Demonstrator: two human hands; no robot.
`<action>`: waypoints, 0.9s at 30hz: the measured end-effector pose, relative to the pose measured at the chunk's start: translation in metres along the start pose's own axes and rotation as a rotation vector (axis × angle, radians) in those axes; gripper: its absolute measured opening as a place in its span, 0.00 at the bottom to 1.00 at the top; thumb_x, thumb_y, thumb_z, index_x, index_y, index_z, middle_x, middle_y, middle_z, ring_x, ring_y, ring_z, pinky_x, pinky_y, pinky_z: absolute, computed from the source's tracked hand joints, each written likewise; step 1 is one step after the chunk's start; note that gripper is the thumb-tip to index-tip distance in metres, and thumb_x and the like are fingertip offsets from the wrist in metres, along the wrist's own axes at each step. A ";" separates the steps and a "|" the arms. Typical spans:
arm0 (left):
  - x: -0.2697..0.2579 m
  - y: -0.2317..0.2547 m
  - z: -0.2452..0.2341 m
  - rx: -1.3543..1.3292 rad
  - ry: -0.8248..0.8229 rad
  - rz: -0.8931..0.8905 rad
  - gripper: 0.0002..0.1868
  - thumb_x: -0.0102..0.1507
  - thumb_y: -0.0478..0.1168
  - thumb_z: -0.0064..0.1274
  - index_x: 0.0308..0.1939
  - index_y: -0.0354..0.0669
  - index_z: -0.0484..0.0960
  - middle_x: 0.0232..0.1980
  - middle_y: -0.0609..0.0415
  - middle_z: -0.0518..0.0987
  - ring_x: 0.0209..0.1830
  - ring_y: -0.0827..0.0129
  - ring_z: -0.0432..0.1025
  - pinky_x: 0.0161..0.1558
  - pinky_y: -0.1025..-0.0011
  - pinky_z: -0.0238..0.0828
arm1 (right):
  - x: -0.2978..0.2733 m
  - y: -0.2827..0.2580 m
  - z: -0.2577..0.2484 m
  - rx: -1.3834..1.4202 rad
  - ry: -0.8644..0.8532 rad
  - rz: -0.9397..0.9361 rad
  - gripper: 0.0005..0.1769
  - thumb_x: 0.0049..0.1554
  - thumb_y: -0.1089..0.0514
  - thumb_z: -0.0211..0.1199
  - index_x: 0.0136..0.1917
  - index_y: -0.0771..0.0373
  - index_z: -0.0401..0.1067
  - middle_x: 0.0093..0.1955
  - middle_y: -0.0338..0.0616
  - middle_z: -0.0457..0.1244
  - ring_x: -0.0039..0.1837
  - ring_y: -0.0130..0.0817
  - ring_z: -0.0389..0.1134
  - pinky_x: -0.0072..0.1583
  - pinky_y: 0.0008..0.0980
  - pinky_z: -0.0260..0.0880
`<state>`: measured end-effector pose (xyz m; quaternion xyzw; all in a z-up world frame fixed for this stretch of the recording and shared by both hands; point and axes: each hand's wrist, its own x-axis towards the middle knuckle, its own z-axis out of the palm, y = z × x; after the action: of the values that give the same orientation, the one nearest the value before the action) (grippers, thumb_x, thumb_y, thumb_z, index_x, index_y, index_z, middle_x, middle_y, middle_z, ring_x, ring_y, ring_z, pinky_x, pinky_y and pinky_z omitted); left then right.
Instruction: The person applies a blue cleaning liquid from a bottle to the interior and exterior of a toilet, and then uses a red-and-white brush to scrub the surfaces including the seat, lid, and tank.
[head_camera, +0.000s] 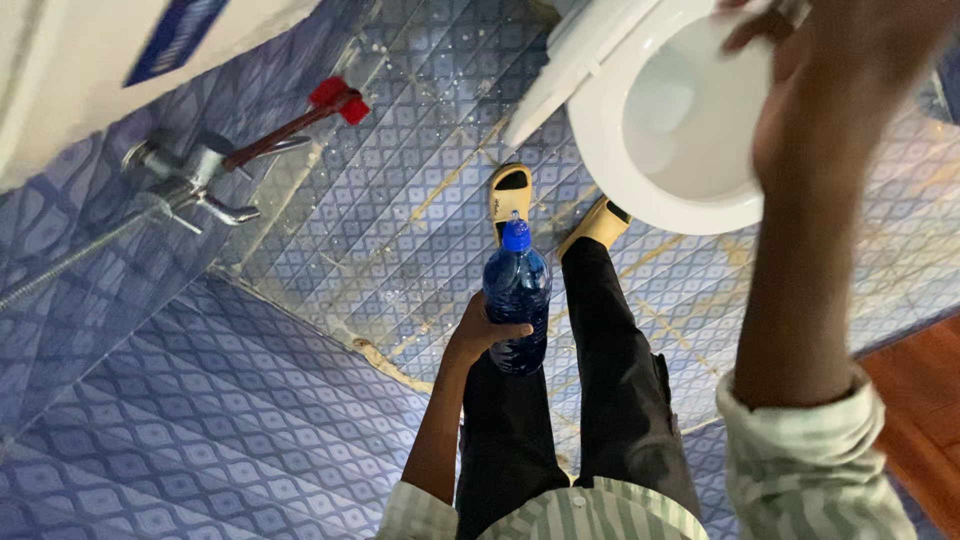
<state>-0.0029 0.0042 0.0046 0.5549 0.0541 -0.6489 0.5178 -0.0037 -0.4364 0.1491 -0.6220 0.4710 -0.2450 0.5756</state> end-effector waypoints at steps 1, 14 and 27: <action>-0.001 0.002 0.003 0.019 -0.007 -0.008 0.38 0.46 0.36 0.77 0.59 0.38 0.78 0.53 0.53 0.83 0.51 0.69 0.78 0.58 0.64 0.76 | -0.013 0.020 -0.004 0.020 0.020 0.046 0.18 0.74 0.48 0.55 0.64 0.65 0.65 0.49 0.46 0.68 0.45 0.32 0.73 0.42 0.28 0.75; 0.036 -0.038 0.087 0.350 -0.111 0.142 0.35 0.62 0.56 0.64 0.63 0.37 0.73 0.53 0.55 0.81 0.52 0.69 0.74 0.57 0.68 0.71 | -0.317 0.213 -0.035 0.401 -0.303 0.610 0.45 0.49 0.52 0.73 0.75 0.64 0.59 0.68 0.48 0.63 0.69 0.36 0.63 0.69 0.35 0.60; 0.146 -0.047 0.075 0.494 0.312 0.003 0.19 0.70 0.52 0.50 0.44 0.37 0.82 0.35 0.55 0.83 0.31 0.73 0.77 0.31 0.74 0.71 | -0.320 0.266 -0.130 0.944 -0.150 0.733 0.37 0.47 0.54 0.76 0.64 0.71 0.69 0.58 0.58 0.69 0.56 0.49 0.75 0.57 0.50 0.78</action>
<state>-0.0650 -0.1117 -0.1042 0.7575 -0.0274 -0.5482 0.3534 -0.3342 -0.1932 0.0015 -0.1121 0.4532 -0.1685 0.8681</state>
